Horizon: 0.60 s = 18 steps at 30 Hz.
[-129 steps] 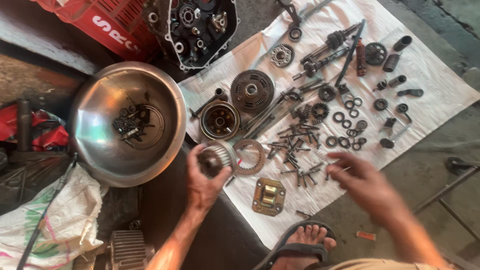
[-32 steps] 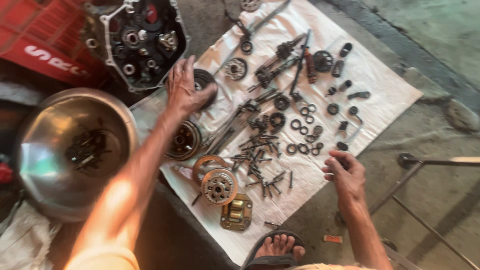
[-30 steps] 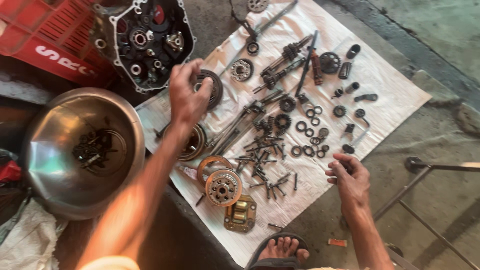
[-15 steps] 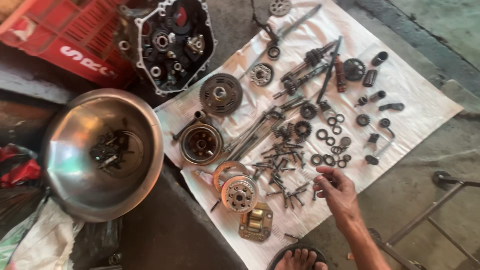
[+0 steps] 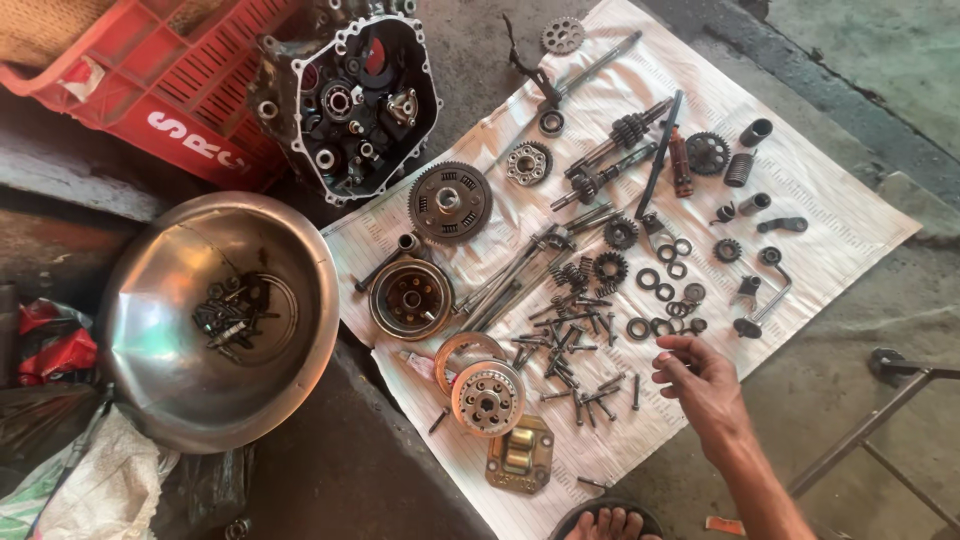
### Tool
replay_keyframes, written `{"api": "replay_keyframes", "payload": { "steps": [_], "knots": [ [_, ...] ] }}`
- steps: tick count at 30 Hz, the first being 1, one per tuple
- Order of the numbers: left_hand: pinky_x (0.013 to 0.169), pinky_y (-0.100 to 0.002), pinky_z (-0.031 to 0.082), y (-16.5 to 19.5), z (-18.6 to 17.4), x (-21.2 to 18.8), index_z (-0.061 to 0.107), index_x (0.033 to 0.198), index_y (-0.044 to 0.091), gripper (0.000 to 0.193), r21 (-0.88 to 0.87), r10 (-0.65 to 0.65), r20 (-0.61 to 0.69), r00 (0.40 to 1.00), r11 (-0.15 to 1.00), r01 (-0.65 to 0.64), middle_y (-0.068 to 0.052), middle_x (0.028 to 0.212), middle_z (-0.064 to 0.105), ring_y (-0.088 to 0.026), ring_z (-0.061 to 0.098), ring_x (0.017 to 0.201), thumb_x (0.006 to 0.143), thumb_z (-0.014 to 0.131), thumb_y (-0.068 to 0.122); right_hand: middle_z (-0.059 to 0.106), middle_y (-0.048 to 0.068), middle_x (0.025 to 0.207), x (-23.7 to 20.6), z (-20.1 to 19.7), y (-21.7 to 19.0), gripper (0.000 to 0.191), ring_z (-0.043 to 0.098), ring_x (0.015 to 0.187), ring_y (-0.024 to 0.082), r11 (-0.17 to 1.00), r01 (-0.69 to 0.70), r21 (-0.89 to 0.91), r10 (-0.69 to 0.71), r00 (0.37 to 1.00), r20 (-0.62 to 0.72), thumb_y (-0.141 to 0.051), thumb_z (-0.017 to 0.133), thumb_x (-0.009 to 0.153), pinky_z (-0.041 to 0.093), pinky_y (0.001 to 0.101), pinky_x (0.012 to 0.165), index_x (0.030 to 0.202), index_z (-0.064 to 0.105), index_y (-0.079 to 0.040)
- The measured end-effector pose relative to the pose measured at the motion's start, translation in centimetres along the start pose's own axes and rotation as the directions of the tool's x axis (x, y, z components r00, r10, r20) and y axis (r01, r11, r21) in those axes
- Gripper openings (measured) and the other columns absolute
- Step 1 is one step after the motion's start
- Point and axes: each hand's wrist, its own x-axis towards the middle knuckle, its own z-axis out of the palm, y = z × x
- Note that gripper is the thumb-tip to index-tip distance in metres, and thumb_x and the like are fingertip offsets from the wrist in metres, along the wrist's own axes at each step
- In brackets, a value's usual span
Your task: The person assembles internal components of a motorcycle engine casing. They pick up gears, shafts, and bearings from a newspaper spread on the floor, apply lubricant, and fit them into the engine block. A second person is visible nearby, cleaning parts in a metal bowl.
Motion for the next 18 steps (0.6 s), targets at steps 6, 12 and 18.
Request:
{"api": "replay_keyframes", "payload": {
  "steps": [6, 12, 18],
  "knots": [
    [0.114, -0.052, 0.039, -4.4, -1.8, 3.2, 0.026, 0.162, 0.015, 0.068, -0.741, -0.042, 0.214, 0.976, 0.644, 0.19, -0.012, 0.151, 0.046, -0.031, 0.046, 0.138, 0.106, 0.055, 0.041, 0.072, 0.01, 0.101, -0.6, 1.6, 0.4, 0.031, 0.068, 0.089, 0.02, 0.999, -0.008, -0.053, 0.01, 1.0, 0.027, -0.016, 0.064, 0.096, 0.056, 0.0338, 0.075, 0.124, 0.068, -0.004],
    [0.118, -0.052, 0.029, -24.1, -3.6, 10.2, 0.031, 0.158, 0.007, 0.069, -0.778, 0.168, 0.56, 0.812, -0.232, 0.584, -0.02, 0.156, 0.037, -0.034, 0.035, 0.144, 0.098, 0.056, 0.03, 0.057, 0.017, 0.132, -2.8, 3.8, 0.5, 0.052, 0.055, 0.123, 0.033, 0.673, 0.399, -0.623, -0.456, 0.887, 0.076, -0.021, 0.069, 0.088, 0.049, 0.0463, 0.101, 0.137, 0.057, -0.008],
    [0.122, -0.053, 0.018, -22.9, 3.0, 14.2, 0.036, 0.155, -0.001, 0.071, -0.597, 0.111, 0.787, 0.607, 0.387, 0.703, -0.028, 0.16, 0.029, -0.037, 0.024, 0.149, 0.09, 0.058, 0.019, 0.037, 0.019, 0.153, -3.0, 7.0, 1.0, 0.08, 0.03, 0.145, 0.042, 0.271, 0.595, -0.757, -0.604, 0.717, 0.347, -0.02, 0.07, 0.074, 0.032, 0.055, 0.114, 0.147, 0.041, -0.008]
  ]
}}
